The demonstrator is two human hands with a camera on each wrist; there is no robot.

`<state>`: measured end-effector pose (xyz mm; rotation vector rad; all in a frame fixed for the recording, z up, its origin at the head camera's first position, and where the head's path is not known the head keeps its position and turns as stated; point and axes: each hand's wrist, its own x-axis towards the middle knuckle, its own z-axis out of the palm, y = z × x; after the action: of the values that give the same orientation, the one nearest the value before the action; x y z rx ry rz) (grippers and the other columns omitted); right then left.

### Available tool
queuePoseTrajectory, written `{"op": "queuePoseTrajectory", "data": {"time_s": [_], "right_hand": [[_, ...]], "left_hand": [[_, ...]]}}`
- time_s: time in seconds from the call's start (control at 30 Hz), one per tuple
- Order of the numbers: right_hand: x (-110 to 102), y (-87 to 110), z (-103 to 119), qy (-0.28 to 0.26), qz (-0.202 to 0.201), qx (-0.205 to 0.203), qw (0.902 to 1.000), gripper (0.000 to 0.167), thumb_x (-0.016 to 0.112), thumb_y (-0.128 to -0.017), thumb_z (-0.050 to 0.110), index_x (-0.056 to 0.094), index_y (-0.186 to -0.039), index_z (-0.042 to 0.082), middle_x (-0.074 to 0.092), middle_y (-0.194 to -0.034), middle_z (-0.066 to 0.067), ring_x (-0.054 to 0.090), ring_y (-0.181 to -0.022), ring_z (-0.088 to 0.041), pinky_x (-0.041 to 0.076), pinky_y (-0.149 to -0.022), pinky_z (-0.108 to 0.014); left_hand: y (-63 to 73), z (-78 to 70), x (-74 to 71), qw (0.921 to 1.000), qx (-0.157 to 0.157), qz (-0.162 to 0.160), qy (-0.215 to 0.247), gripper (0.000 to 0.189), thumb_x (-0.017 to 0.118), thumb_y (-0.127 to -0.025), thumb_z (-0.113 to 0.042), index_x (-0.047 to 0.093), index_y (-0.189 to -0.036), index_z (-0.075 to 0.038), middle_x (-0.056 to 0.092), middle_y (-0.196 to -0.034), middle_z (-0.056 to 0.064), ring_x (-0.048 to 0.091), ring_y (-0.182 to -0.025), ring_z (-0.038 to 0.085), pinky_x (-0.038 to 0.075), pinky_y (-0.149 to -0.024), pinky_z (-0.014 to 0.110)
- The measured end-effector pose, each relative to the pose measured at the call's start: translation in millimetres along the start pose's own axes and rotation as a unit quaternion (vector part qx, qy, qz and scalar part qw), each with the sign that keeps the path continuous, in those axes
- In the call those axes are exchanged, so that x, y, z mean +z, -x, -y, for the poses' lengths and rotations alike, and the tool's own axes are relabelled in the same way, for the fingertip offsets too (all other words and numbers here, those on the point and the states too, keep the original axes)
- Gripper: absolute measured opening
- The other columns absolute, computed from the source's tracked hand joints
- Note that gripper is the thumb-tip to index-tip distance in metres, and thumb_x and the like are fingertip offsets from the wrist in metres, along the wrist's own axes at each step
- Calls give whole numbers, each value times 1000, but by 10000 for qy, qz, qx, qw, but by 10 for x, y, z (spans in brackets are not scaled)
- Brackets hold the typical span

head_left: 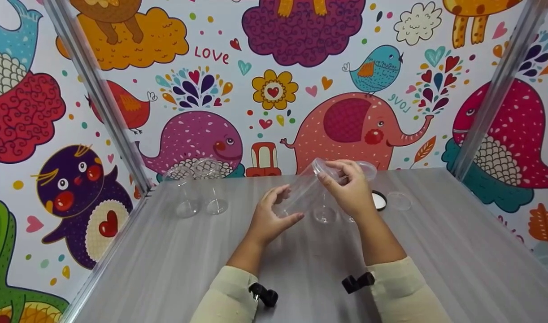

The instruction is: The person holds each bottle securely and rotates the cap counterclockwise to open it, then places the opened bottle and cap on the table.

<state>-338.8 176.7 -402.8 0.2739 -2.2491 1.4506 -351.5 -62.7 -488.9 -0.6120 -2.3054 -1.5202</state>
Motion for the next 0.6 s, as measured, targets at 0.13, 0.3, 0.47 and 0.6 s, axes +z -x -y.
{"op": "queuePoseTrajectory", "data": {"time_s": [0.13, 0.3, 0.47, 0.6], "right_hand": [[4, 7, 2, -159, 22, -81, 9998, 42, 83, -94, 38, 77, -131, 19, 65, -134, -6, 58, -106, -22, 54, -85, -21], [-6, 18, 2, -441, 160, -276, 9985, 36, 80, -97, 28, 76, -132, 17, 67, -140, -4, 61, -117, -22, 52, -92, -20], [-16, 20, -8, -637, 265, -446, 9966, 34, 75, -99, 18, 76, -133, 15, 67, -144, -4, 60, -125, -19, 52, -95, -21], [-16, 24, -14, -710, 328, -439, 9960, 34, 73, -99, 15, 75, -133, 15, 67, -145, -3, 59, -127, -16, 51, -94, -19]], "left_hand": [[4, 6, 0, 10000, -30, 12, -15, 84, 91, -79, -57, 58, -150, -25, 65, -144, -5, 65, -133, 21, 56, -114, 48], [14, 5, -3, 10000, -85, -39, -20, 84, 91, -79, -56, 58, -150, -26, 66, -144, -5, 65, -133, 21, 54, -116, 49], [11, 12, -2, 9999, -112, -48, -23, 83, 90, -78, -58, 58, -149, -29, 66, -143, -8, 65, -132, 19, 53, -117, 49], [9, 33, -6, 9999, -93, 8, 69, 80, 91, -79, -54, 58, -148, -31, 66, -142, -5, 65, -134, 27, 53, -116, 56]]}}
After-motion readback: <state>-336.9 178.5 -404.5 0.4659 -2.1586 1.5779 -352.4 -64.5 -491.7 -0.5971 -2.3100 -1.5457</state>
